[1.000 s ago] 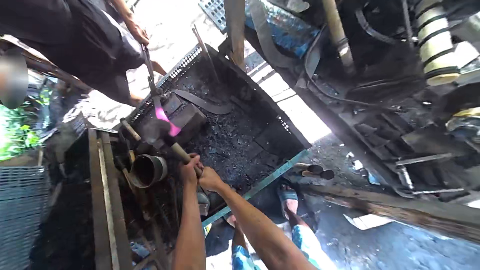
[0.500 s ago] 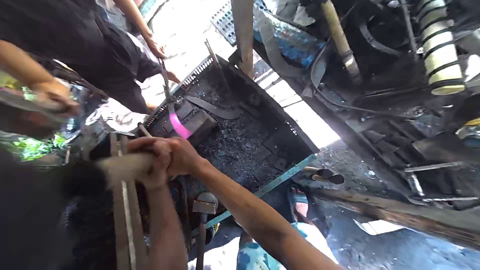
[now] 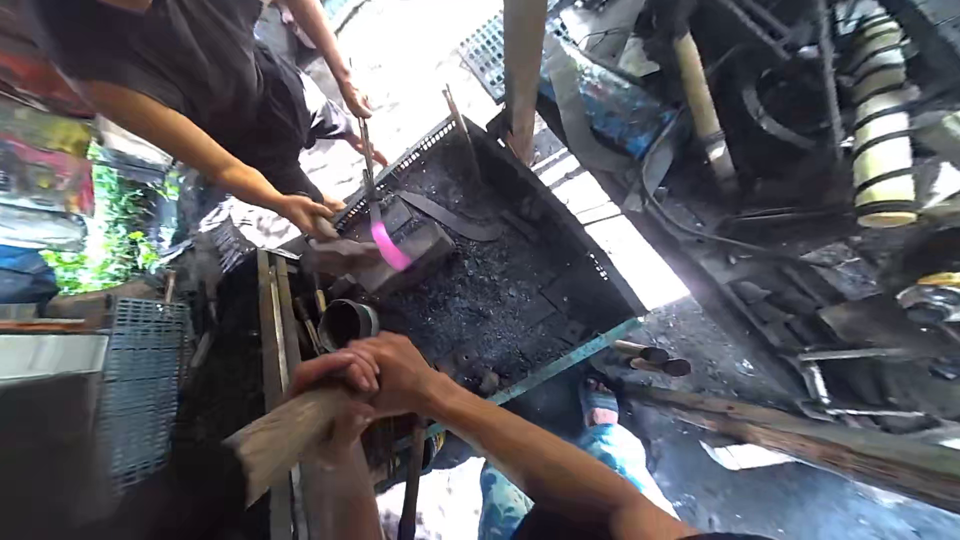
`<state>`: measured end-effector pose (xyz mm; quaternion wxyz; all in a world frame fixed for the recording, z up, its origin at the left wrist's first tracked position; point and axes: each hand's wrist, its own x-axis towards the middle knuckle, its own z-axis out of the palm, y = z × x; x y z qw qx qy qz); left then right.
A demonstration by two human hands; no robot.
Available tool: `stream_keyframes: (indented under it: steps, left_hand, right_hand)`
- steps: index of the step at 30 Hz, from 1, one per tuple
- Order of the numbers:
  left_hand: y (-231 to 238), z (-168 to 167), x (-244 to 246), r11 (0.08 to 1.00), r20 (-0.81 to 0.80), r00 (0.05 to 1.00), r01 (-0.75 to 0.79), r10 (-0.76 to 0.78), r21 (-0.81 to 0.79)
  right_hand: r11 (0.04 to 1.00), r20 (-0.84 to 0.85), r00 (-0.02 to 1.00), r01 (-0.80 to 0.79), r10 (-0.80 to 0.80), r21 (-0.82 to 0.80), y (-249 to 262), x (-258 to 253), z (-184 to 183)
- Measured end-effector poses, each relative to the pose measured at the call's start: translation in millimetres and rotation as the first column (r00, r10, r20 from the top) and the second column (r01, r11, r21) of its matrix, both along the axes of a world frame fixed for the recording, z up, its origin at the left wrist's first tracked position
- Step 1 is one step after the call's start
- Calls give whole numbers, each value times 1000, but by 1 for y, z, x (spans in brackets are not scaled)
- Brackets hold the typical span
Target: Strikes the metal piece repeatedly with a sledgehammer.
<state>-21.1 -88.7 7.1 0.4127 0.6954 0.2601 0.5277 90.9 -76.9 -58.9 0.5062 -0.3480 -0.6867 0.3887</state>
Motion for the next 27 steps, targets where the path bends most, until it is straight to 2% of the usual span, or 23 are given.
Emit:
stream_keyframes:
  steps: [1, 2, 3, 4, 5, 6, 7, 8, 9, 10, 11, 13, 15, 17, 19, 21, 22, 23, 24, 25, 26, 27]
  left_hand:
    - [22, 15, 2, 998, -33, 999, 14, -12, 66]
    - [46, 15, 4, 994, -53, 998, 26, -21, 101]
    - [68, -4, 6, 995, -64, 998, 5, 2, 102]
    - [84, -43, 10, 998, -50, 998, -45, 47, 41]
    - [92, -102, 12, 990, -33, 994, -111, 109, -90]
    - [91, -171, 14, 940, -43, 979, -204, 201, -273]
    - [86, -235, 19, 844, -57, 959, -271, 277, -462]
    - [80, -283, 22, 717, -99, 938, -319, 332, -619]
    - [73, -310, 23, 612, -103, 928, -317, 358, -724]
    - [66, -316, 23, 601, -30, 937, -247, 347, -760]
    - [53, -298, 22, 650, 66, 943, -174, 327, -739]
    - [13, -228, 19, 765, 184, 938, -116, 295, -633]
    - [-16, -150, 16, 880, 233, 951, -74, 204, -470]
    - [-25, -81, 14, 965, 156, 984, -38, 81, -259]
    - [-12, -18, 15, 998, 2, 1000, -18, 18, -65]
    - [24, 19, 18, 997, -74, 997, 2, 4, 79]
    - [47, 16, 21, 993, -68, 998, -9, 17, 119]
    - [69, -10, 23, 993, -32, 999, -32, 36, 114]
    - [84, -58, 23, 997, 17, 997, -71, 70, 39]
    - [89, -120, 22, 985, 40, 990, -127, 132, -118]
    - [88, -187, 22, 931, 40, 979, -178, 200, -317]
    - [83, -247, 24, 831, -16, 962, -243, 271, -500]
  right_hand:
    - [995, -33, 999, 43, -40, 90, 27, 0, 11]
    - [987, -54, 995, 85, -78, 139, 53, 0, 10]
    - [985, -49, 993, 116, -111, 126, 72, 0, -8]
    - [991, -17, 991, 130, -130, 31, 81, 0, -44]
    - [982, 56, 992, 123, -116, -145, 79, 2, -94]
    - [924, 122, 990, 113, -73, -364, 65, 5, -151]
    - [815, 159, 987, 113, -26, -568, 46, 7, -202]
    - [677, 179, 984, 127, 8, -725, 28, 8, -237]
    - [566, 219, 975, 154, 48, -810, 14, 10, -253]
    - [561, 289, 954, 196, 82, -804, 4, 15, -254]
    - [621, 322, 941, 193, 102, -760, -5, 19, -241]
    - [770, 290, 953, 117, 92, -627, -34, 17, -195]
    - [877, 188, 980, 28, 71, -479, -46, 13, -136]
    - [948, 72, 995, -38, 64, -317, -40, 12, -75]
    - [995, 10, 999, -30, 31, -94, -12, 12, -24]
    - [990, -27, 999, 48, -44, 133, 39, 10, 7]
    - [980, -17, 996, 84, -82, 180, 63, 11, 6]
    - [979, 7, 993, 118, -121, 165, 81, 12, -14]
    - [989, 52, 989, 135, -138, 56, 87, 14, -52]
    - [980, 102, 988, 133, -118, -149, 78, 14, -103]
    - [912, 137, 988, 126, -78, -390, 62, 13, -161]
    - [796, 155, 987, 117, -30, -594, 41, 11, -214]
